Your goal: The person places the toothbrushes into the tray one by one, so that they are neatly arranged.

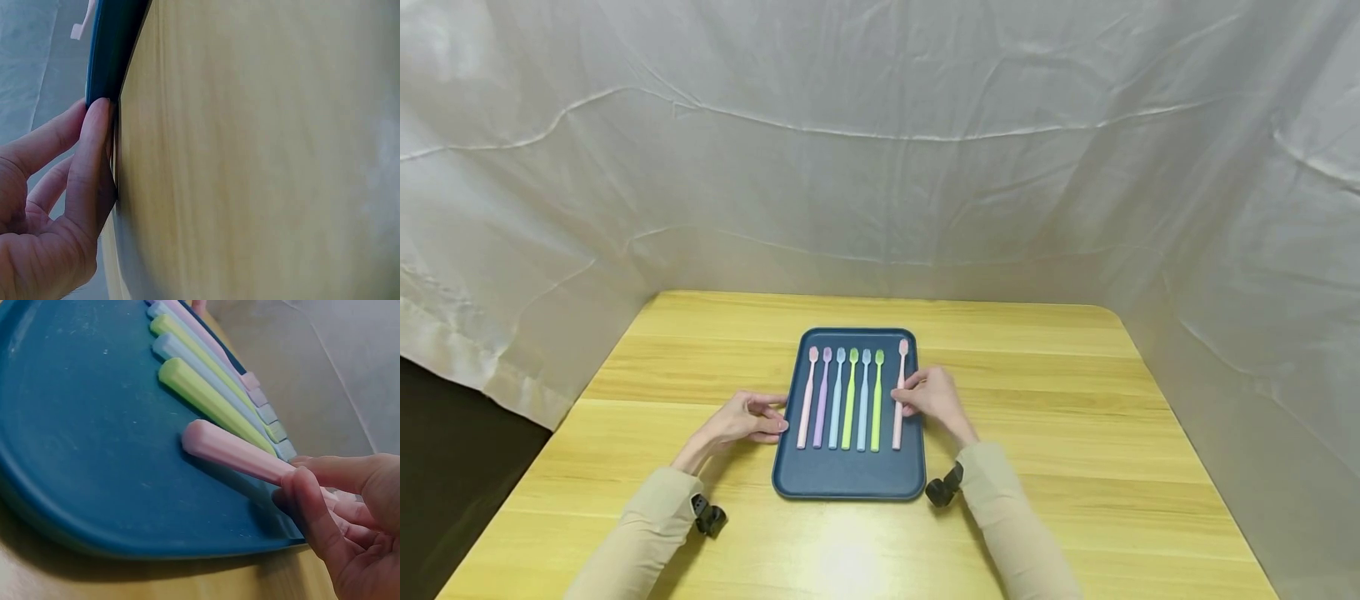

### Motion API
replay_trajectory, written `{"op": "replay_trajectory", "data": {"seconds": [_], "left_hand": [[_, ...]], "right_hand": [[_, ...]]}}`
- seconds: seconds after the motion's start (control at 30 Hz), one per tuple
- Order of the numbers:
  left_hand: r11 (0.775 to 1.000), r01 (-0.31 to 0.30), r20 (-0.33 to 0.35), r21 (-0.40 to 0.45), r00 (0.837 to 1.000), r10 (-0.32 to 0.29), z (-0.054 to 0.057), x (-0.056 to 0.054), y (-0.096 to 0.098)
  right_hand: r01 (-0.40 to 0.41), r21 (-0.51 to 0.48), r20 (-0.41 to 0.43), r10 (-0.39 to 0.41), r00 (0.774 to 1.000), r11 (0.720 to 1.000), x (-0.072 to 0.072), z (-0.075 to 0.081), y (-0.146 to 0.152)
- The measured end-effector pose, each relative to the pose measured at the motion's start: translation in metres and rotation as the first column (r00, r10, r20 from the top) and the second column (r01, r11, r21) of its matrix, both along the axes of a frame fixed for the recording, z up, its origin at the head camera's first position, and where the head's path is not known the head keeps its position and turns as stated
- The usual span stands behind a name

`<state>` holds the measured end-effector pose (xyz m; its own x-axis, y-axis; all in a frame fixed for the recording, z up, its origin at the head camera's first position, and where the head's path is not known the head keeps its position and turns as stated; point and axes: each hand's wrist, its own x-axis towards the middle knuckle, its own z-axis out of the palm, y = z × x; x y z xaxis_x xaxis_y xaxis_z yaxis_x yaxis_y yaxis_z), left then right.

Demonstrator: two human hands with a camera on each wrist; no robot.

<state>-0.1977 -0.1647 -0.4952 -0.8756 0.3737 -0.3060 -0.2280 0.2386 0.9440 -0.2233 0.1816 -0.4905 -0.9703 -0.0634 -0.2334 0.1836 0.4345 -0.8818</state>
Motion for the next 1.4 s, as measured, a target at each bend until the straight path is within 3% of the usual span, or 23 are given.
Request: {"op": "replay_trajectory", "data": {"seconds": [0.27, 0.67, 1.1, 1.4], "left_hand": [[1.000, -0.002, 0.000, 0.005, 1.000, 0.002, 0.000, 0.000, 0.000], [1.000, -0.010, 0.012, 0.007, 1.000, 0.010, -0.001, 0.000, 0.000], [1.000, -0.007, -0.004, 0.006, 1.000, 0.007, -0.001, 0.000, 0.000], [1.000, -0.018, 0.008, 0.002, 1.000, 0.018, -0.001, 0.000, 0.001]], "right_hand": [[-0.004, 0.018, -0.016, 0.004, 1.000, 1.000, 0.000, -0.002, -0.003], [0.018, 0.129, -0.060, -0.010, 0.998, 0.992, 0.002, -0.003, -0.009], [0.032, 0.225, -0.159, 0.005, 0.987, 0.974, 0.006, -0.003, -0.013], [0.031, 0.164, -0.164, -0.004, 0.986, 0.986, 0.008, -0.004, -0.010]]}}
